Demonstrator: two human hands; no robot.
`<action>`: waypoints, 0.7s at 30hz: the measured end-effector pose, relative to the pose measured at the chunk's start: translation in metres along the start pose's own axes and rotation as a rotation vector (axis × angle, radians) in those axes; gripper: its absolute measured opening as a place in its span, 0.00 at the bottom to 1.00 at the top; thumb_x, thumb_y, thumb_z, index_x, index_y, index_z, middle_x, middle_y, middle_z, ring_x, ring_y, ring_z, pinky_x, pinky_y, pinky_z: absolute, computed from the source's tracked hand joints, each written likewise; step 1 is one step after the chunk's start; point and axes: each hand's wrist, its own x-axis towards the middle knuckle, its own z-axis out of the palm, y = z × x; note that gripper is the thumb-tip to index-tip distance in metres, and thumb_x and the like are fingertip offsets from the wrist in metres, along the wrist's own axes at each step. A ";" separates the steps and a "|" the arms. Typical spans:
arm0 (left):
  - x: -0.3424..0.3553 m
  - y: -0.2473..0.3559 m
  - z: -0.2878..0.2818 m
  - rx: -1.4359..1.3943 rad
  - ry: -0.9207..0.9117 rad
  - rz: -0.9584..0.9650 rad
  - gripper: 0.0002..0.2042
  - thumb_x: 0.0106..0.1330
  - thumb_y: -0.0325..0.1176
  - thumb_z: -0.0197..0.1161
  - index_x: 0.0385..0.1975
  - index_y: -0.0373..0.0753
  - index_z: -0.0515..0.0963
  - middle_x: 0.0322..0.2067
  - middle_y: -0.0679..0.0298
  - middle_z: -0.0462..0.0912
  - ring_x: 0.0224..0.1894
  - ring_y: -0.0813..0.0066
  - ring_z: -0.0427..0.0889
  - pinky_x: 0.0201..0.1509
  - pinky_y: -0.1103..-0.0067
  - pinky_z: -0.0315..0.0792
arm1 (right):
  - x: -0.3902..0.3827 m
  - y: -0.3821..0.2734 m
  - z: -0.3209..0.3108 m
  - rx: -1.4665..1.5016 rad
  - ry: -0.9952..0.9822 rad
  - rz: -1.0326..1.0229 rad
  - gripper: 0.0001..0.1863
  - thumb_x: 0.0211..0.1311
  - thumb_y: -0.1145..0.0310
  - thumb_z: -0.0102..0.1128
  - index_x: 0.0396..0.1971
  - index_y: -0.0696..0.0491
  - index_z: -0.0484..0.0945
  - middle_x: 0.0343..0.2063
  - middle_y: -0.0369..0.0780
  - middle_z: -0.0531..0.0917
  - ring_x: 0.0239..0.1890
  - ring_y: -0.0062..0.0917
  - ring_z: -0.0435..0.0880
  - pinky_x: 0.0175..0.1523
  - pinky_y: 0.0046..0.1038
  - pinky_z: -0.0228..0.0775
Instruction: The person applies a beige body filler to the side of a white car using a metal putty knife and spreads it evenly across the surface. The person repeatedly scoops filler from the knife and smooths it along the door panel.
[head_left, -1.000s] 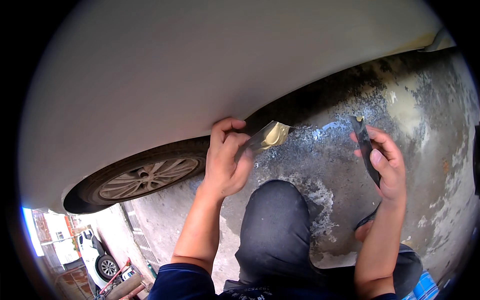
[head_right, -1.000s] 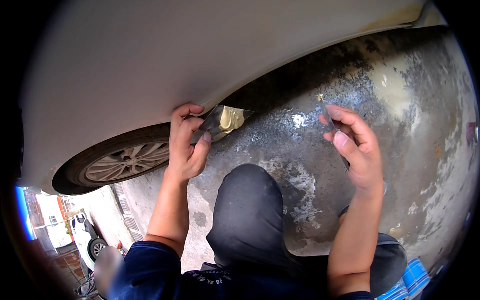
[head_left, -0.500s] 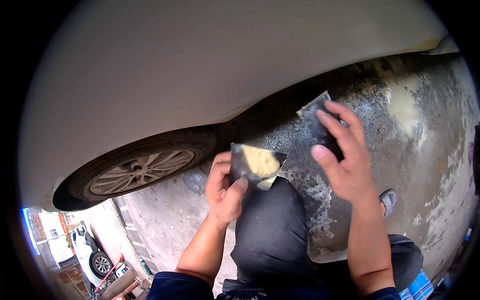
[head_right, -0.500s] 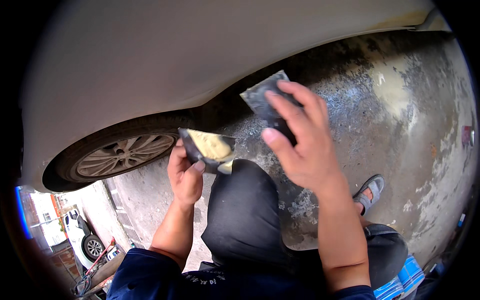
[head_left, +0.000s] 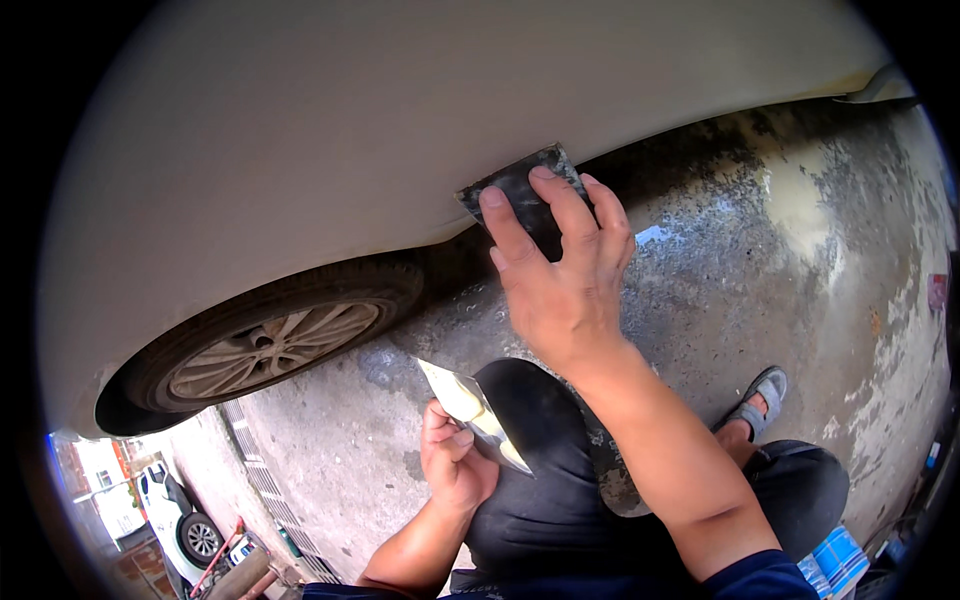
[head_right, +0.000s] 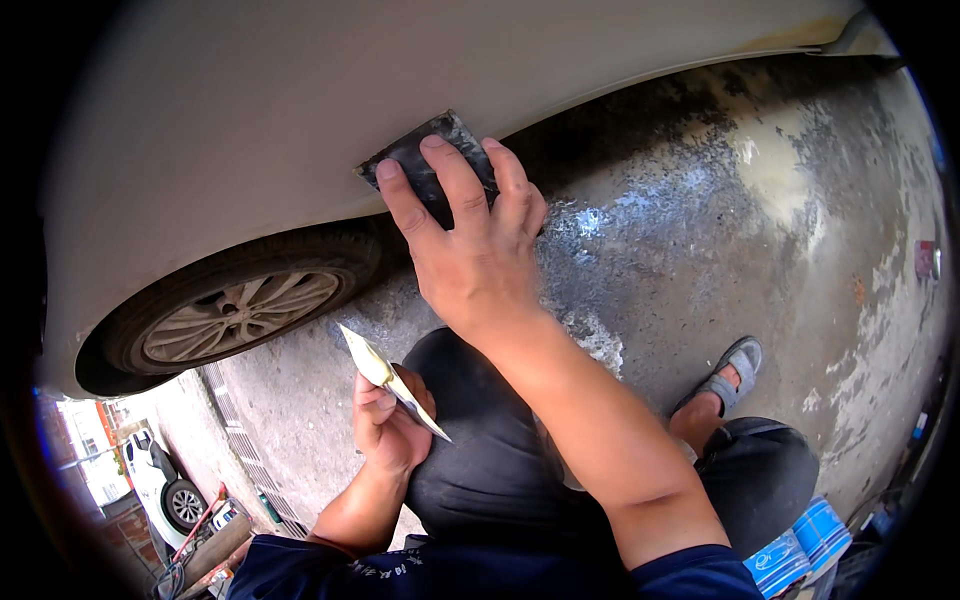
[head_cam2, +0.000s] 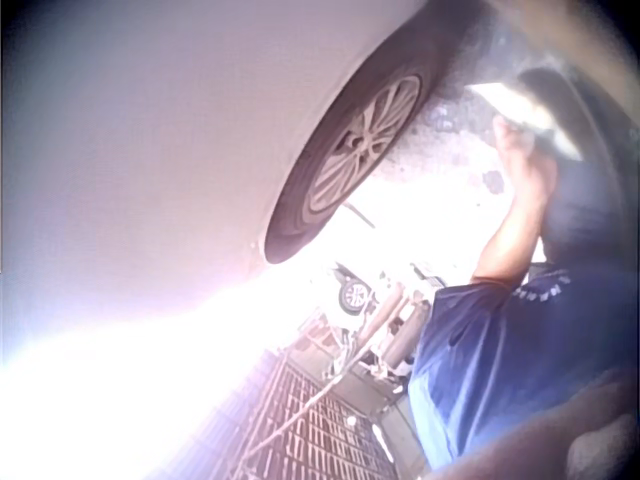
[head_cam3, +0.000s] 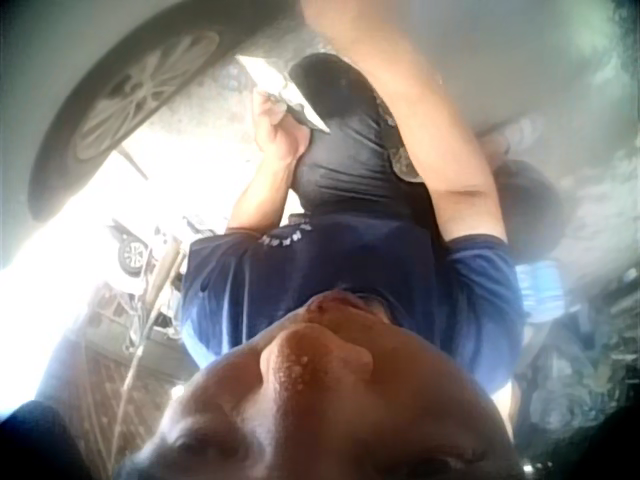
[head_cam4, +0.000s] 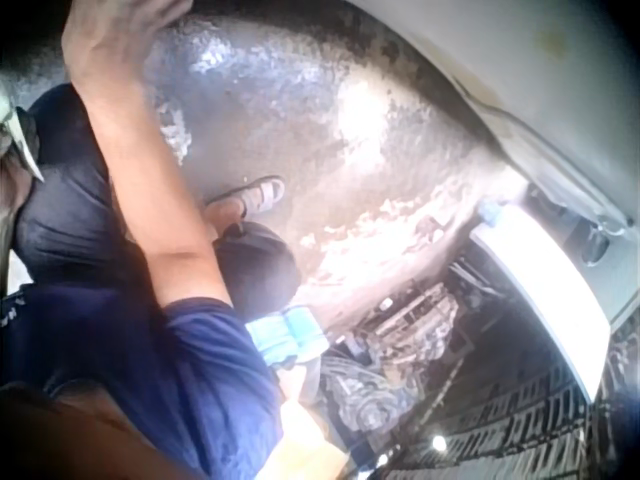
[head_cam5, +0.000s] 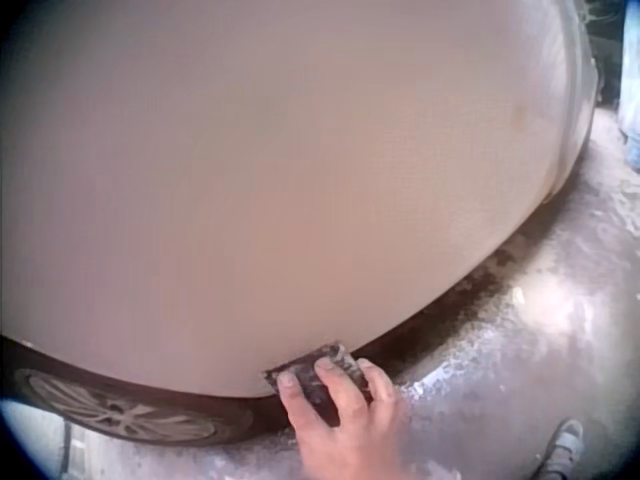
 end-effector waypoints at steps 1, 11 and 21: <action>0.000 0.000 0.000 0.007 0.003 0.007 0.14 0.55 0.31 0.54 0.42 0.39 0.67 0.25 0.60 0.73 0.22 0.70 0.71 0.20 0.78 0.67 | -0.001 0.001 0.006 -0.029 0.025 -0.009 0.28 0.49 0.73 0.62 0.55 0.39 0.75 0.60 0.38 0.64 0.58 0.46 0.60 0.56 0.46 0.57; 0.004 -0.001 -0.002 0.031 -0.004 0.015 0.15 0.55 0.30 0.53 0.43 0.38 0.66 0.26 0.58 0.73 0.23 0.69 0.72 0.22 0.77 0.69 | -0.006 0.002 -0.004 -0.028 -0.033 0.037 0.26 0.51 0.73 0.58 0.53 0.39 0.76 0.59 0.37 0.64 0.57 0.46 0.61 0.53 0.45 0.57; 0.001 -0.002 -0.006 0.026 -0.019 0.020 0.15 0.56 0.30 0.54 0.44 0.39 0.66 0.27 0.58 0.73 0.23 0.69 0.72 0.22 0.78 0.69 | -0.005 0.009 0.013 -0.070 0.078 -0.034 0.25 0.51 0.73 0.58 0.52 0.38 0.77 0.59 0.36 0.64 0.57 0.46 0.61 0.51 0.45 0.58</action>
